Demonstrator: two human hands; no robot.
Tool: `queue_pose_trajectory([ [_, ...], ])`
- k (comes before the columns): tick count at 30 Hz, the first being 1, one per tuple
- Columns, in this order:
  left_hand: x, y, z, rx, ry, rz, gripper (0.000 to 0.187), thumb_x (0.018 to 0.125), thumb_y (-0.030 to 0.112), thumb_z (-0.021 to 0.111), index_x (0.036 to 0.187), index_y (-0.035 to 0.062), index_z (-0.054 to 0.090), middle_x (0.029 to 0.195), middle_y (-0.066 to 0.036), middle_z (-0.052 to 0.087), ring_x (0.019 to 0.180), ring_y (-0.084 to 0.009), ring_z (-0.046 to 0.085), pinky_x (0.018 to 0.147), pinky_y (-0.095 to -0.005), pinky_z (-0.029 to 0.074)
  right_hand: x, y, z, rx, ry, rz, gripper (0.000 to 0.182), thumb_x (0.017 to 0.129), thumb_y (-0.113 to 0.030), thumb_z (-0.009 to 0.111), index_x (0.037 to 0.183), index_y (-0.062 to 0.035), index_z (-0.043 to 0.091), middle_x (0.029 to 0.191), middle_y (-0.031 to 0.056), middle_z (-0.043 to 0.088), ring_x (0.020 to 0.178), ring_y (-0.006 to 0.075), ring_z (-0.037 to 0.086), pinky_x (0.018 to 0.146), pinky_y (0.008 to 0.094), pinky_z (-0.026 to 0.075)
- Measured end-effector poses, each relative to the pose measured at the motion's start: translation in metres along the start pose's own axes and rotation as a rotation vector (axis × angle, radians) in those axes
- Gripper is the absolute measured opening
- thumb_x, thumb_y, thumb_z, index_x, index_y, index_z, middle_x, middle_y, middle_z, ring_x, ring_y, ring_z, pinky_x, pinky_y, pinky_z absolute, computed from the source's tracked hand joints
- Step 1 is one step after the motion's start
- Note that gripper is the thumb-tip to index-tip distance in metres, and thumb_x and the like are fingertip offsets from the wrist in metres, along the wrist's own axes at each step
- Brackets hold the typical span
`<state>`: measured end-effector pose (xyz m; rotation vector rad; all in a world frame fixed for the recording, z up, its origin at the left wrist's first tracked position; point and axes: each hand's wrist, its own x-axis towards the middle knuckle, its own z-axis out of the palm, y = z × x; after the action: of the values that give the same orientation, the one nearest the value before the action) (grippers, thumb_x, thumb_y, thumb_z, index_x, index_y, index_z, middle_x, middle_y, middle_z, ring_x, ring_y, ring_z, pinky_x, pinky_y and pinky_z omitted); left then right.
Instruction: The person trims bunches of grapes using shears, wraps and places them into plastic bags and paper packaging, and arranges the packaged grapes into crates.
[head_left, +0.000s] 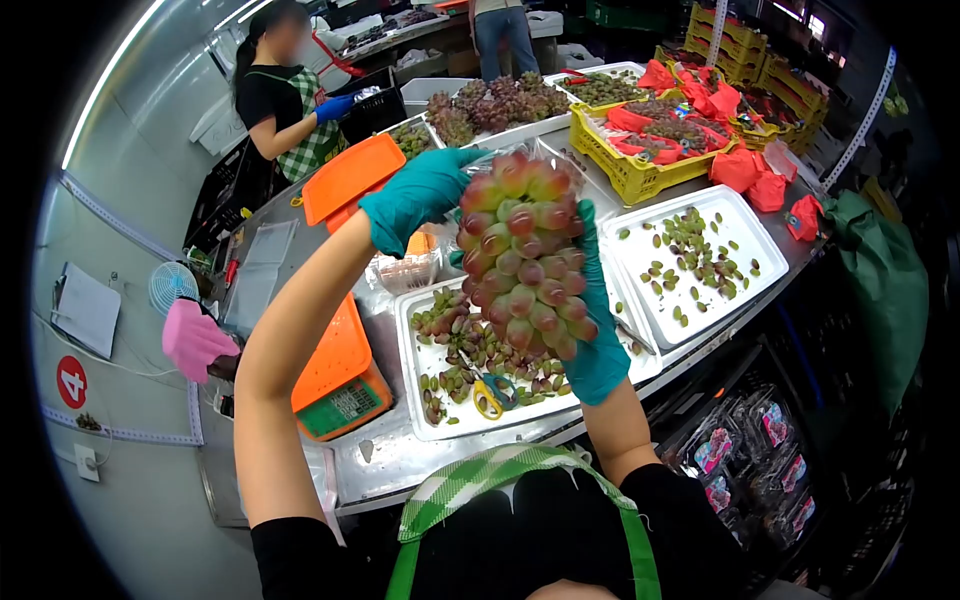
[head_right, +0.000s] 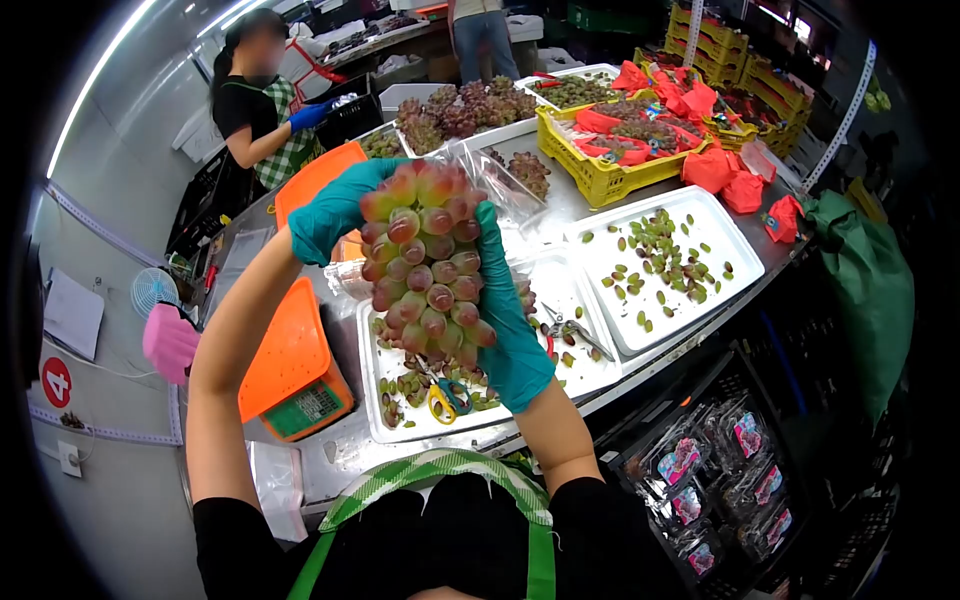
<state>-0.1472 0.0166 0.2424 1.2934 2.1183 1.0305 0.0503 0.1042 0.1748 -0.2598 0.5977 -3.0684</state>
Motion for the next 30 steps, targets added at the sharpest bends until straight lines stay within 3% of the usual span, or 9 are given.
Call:
queue_pose_trajectory([
  [4, -0.007, 0.022, 0.015, -0.064, 0.099, -0.221, 0.047, 0.084, 0.042, 0.045, 0.112, 0.0051, 0.052, 0.081, -0.007, 0.056, 0.064, -0.0109, 0.05, 0.048, -0.0252, 0.043, 0.001, -0.002, 0.002, 0.013, 0.047, 0.031, 0.064, 0.078, -0.053, 0.047, 0.121, -0.0071, 0.037, 0.111, 0.0091, 0.051, 0.093, 0.0197, 0.056, 0.077, 0.0325, 0.05],
  [7, -0.02, 0.028, 0.024, -0.063, 0.121, -0.148, 0.048, 0.084, 0.042, 0.045, 0.11, 0.0032, 0.052, 0.085, -0.007, 0.057, 0.07, -0.0127, 0.052, 0.058, -0.0284, 0.046, -0.001, 0.003, -0.003, 0.021, 0.157, 0.017, 0.062, 0.079, -0.053, 0.046, 0.121, -0.0072, 0.038, 0.11, 0.0089, 0.052, 0.093, 0.0196, 0.057, 0.077, 0.0327, 0.05],
  [8, -0.026, 0.038, 0.035, 0.059, 0.178, -0.139, 0.047, 0.084, 0.041, 0.044, 0.113, 0.0047, 0.05, 0.089, -0.011, 0.059, 0.076, -0.0177, 0.054, 0.07, -0.0312, 0.044, -0.001, 0.004, -0.006, 0.048, 0.172, 0.012, 0.062, 0.079, -0.052, 0.046, 0.121, -0.0071, 0.038, 0.112, 0.0099, 0.05, 0.096, 0.0202, 0.055, 0.079, 0.0341, 0.049],
  [11, -0.029, 0.031, 0.05, 0.195, 0.225, 0.02, 0.045, 0.085, 0.04, 0.043, 0.115, 0.0061, 0.049, 0.094, -0.017, 0.058, 0.083, -0.0258, 0.055, 0.079, -0.0326, 0.041, -0.003, 0.004, -0.012, 0.01, 0.173, -0.052, 0.062, 0.08, -0.051, 0.047, 0.122, -0.0069, 0.037, 0.114, 0.0109, 0.049, 0.099, 0.0216, 0.053, 0.083, 0.0356, 0.047],
  [15, -0.041, 0.018, 0.062, 0.328, 0.284, 0.179, 0.043, 0.086, 0.034, 0.043, 0.121, 0.0097, 0.043, 0.089, -0.019, 0.054, 0.079, -0.0305, 0.052, 0.071, -0.0361, 0.041, -0.009, 0.0, -0.023, 0.101, 0.089, -0.124, 0.06, 0.081, -0.046, 0.048, 0.124, -0.0067, 0.035, 0.118, 0.0115, 0.045, 0.104, 0.0223, 0.05, 0.087, 0.0358, 0.044],
  [16, -0.04, 0.01, 0.068, 0.337, 0.417, 0.396, 0.043, 0.086, 0.029, 0.042, 0.126, 0.013, 0.037, 0.08, -0.017, 0.049, 0.074, -0.0293, 0.049, 0.068, -0.0372, 0.04, -0.013, 0.0, -0.026, 0.12, 0.085, -0.132, 0.06, 0.081, -0.044, 0.049, 0.124, -0.0068, 0.034, 0.119, 0.0114, 0.045, 0.104, 0.0222, 0.05, 0.087, 0.0355, 0.044],
  [21, -0.053, 0.02, 0.083, 0.305, 0.427, 0.284, 0.047, 0.085, 0.021, 0.045, 0.129, 0.0169, 0.032, 0.076, -0.015, 0.047, 0.067, -0.0283, 0.049, 0.061, -0.0345, 0.04, -0.013, -0.001, -0.045, 0.242, 0.01, -0.176, 0.058, 0.079, -0.029, 0.058, 0.126, -0.0088, 0.03, 0.117, 0.0098, 0.045, 0.104, 0.0224, 0.048, 0.087, 0.0338, 0.044],
  [27, -0.038, 0.03, 0.082, 0.442, 0.502, 0.337, 0.049, 0.082, 0.018, 0.05, 0.128, 0.0191, 0.034, 0.074, -0.013, 0.046, 0.063, -0.0295, 0.05, 0.057, -0.0358, 0.041, 0.001, 0.007, -0.049, -0.285, 0.396, -0.353, 0.086, 0.073, -0.012, 0.065, 0.135, -0.0169, 0.007, 0.123, 0.0092, 0.037, 0.101, 0.0189, 0.048, 0.082, 0.0302, 0.044],
  [30, -0.041, 0.032, 0.089, 0.605, 0.474, 0.315, 0.053, 0.079, 0.02, 0.053, 0.128, 0.0205, 0.034, 0.073, -0.011, 0.046, 0.058, -0.0281, 0.049, 0.052, -0.0357, 0.041, 0.002, 0.005, -0.054, -0.392, 0.424, -0.372, 0.093, 0.073, -0.011, 0.065, 0.135, -0.0213, -0.003, 0.123, 0.0088, 0.036, 0.095, 0.0175, 0.05, 0.074, 0.0273, 0.046],
])
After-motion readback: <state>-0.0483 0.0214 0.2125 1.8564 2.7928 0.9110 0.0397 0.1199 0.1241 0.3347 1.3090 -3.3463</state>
